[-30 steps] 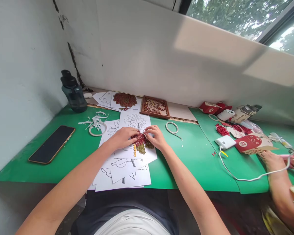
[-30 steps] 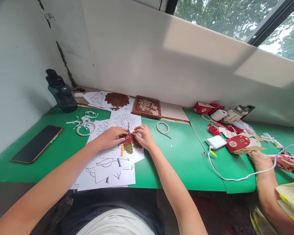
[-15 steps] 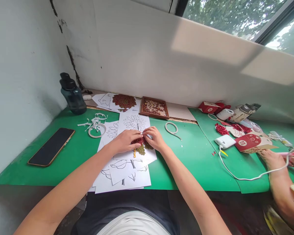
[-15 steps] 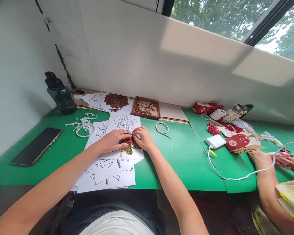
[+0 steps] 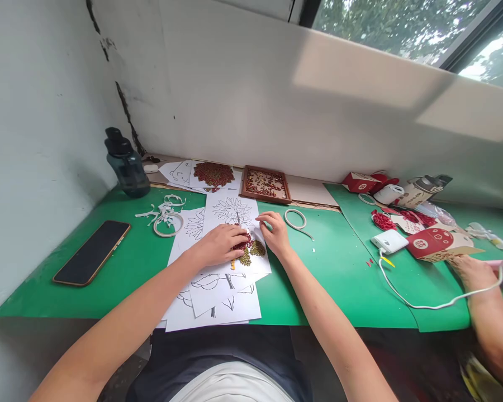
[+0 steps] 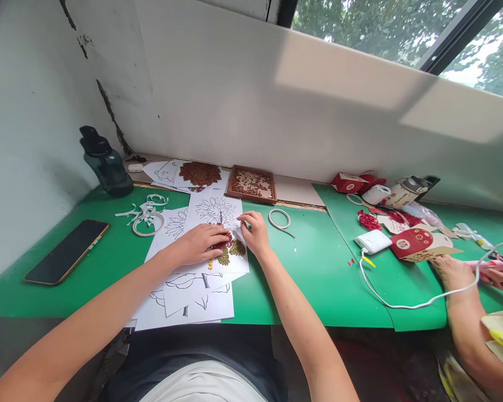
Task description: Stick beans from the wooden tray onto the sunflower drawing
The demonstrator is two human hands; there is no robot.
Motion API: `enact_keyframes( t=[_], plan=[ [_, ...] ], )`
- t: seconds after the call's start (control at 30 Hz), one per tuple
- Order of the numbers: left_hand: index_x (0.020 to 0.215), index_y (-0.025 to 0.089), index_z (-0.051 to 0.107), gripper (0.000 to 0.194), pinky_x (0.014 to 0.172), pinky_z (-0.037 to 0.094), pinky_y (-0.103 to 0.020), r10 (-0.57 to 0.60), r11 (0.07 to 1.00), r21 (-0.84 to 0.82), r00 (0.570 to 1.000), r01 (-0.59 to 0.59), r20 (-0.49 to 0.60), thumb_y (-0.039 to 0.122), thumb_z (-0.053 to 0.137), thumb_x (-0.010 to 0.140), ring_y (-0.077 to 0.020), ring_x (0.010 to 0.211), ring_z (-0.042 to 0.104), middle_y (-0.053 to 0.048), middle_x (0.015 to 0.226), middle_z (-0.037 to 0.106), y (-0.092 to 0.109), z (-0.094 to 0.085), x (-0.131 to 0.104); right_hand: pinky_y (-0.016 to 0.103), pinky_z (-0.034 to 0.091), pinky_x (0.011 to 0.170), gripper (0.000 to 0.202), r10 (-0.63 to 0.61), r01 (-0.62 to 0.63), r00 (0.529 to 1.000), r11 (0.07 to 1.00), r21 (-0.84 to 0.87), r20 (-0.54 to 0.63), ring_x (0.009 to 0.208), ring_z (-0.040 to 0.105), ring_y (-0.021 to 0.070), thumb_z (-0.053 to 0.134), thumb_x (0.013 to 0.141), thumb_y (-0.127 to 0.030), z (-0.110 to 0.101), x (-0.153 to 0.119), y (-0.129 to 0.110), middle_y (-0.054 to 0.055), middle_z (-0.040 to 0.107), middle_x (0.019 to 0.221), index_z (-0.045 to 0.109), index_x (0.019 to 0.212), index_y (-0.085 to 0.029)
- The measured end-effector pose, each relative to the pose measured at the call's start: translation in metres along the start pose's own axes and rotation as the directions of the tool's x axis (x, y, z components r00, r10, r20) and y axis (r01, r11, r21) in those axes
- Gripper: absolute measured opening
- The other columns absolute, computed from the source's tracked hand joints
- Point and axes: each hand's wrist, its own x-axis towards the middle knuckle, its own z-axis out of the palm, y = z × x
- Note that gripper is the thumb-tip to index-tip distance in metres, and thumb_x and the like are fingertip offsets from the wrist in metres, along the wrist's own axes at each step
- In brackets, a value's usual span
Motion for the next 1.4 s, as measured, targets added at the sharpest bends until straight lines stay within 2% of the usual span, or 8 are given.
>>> enact_keyframes(
  t=[0.2, 0.43, 0.67, 0.8, 0.97, 1.07, 1.2, 1.4],
  plan=[
    [0.128, 0.025, 0.071, 0.024, 0.111, 0.05, -0.051, -0.033, 0.998, -0.057, 0.999, 0.031, -0.029, 0.032, 0.059, 0.108, -0.029, 0.131, 0.061, -0.007, 0.138, 0.07, -0.003, -0.005, 0.0, 0.045, 0.054, 0.09, 0.025, 0.034, -0.034, 0.999, 0.999, -0.003, 0.006, 0.1, 0.067, 0.0271, 0.057, 0.093, -0.013, -0.001, 0.0, 0.003, 0.007, 0.077, 0.103, 0.078, 0.095, -0.026],
    [0.119, 0.025, 0.073, 0.019, 0.107, 0.049, -0.05, -0.053, 0.996, -0.069, 0.998, 0.051, -0.03, 0.027, 0.058, 0.106, -0.0281, 0.121, 0.063, -0.007, 0.125, 0.073, 0.002, -0.007, 0.002, 0.047, 0.054, 0.09, 0.025, 0.038, -0.038, 0.999, 0.999, -0.008, 0.035, 0.099, 0.067, 0.0283, 0.058, 0.093, -0.012, -0.001, 0.0, 0.007, 0.008, 0.076, 0.101, 0.078, 0.095, -0.026],
    [0.114, 0.024, 0.071, 0.016, 0.101, 0.05, -0.048, -0.086, 0.995, -0.062, 0.996, 0.085, -0.022, 0.025, 0.059, 0.104, -0.0278, 0.116, 0.065, -0.006, 0.121, 0.073, -0.003, -0.008, 0.001, 0.046, 0.054, 0.088, 0.03, -0.089, 0.091, 0.988, 0.996, -0.015, 0.124, 0.099, 0.064, 0.028, 0.054, 0.094, -0.007, -0.001, -0.001, -0.01, 0.008, 0.077, 0.103, 0.077, 0.102, -0.026],
    [0.119, 0.024, 0.067, 0.02, 0.1, 0.049, -0.046, -0.134, 0.989, -0.079, 0.987, 0.127, -0.089, 0.02, 0.058, 0.102, -0.0269, 0.115, 0.066, -0.005, 0.121, 0.074, -0.006, -0.011, 0.001, 0.044, 0.052, 0.086, 0.032, -0.161, 0.168, 0.964, 0.986, -0.013, 0.213, 0.098, 0.063, 0.0274, 0.051, 0.095, -0.006, -0.001, -0.001, -0.021, 0.008, 0.075, 0.105, 0.074, 0.106, -0.025],
    [0.115, 0.023, 0.065, 0.026, 0.1, 0.048, -0.045, -0.196, 0.98, -0.082, 0.956, 0.182, -0.216, 0.009, 0.056, 0.095, -0.0264, 0.114, 0.065, -0.005, 0.118, 0.074, -0.008, -0.016, 0.001, 0.041, 0.048, 0.084, 0.041, -0.163, 0.181, 0.933, 0.983, -0.026, 0.322, 0.09, 0.062, 0.0262, 0.051, 0.085, -0.001, 0.002, -0.003, -0.031, 0.007, 0.073, 0.098, 0.07, 0.114, -0.023],
    [0.108, 0.023, 0.065, 0.025, 0.099, 0.048, -0.044, -0.212, 0.977, -0.075, 0.952, 0.2, -0.221, 0.006, 0.055, 0.092, -0.0264, 0.111, 0.064, -0.005, 0.115, 0.074, -0.01, -0.017, 0.001, 0.04, 0.045, 0.083, 0.045, -0.162, 0.183, 0.896, 0.983, -0.01, 0.414, 0.089, 0.062, 0.0257, 0.051, 0.078, 0.0, 0.004, -0.005, -0.038, 0.006, 0.073, 0.096, 0.068, 0.112, -0.024],
    [0.104, 0.023, 0.067, 0.023, 0.097, 0.048, -0.044, -0.214, 0.977, -0.066, 0.956, 0.205, -0.2, 0.007, 0.055, 0.092, -0.0265, 0.11, 0.064, -0.005, 0.114, 0.074, -0.01, -0.016, 0.001, 0.04, 0.043, 0.085, 0.038, -0.192, 0.229, 0.844, 0.973, -0.014, 0.5, 0.087, 0.06, 0.0245, 0.05, 0.077, 0.0, 0.006, -0.006, -0.042, 0.004, 0.071, 0.091, 0.07, 0.098, -0.025],
    [0.098, 0.024, 0.069, 0.023, 0.097, 0.049, -0.046, -0.228, 0.973, -0.078, 0.961, 0.219, -0.155, 0.007, 0.054, 0.091, -0.0271, 0.111, 0.063, -0.004, 0.113, 0.074, -0.013, -0.012, 0.0, 0.04, 0.042, 0.085, 0.048, -0.137, 0.17, 0.89, 0.985, -0.038, 0.435, 0.089, 0.061, 0.025, 0.051, 0.077, 0.0, 0.003, -0.005, -0.042, 0.005, 0.073, 0.096, 0.067, 0.116, -0.024]
  ],
)
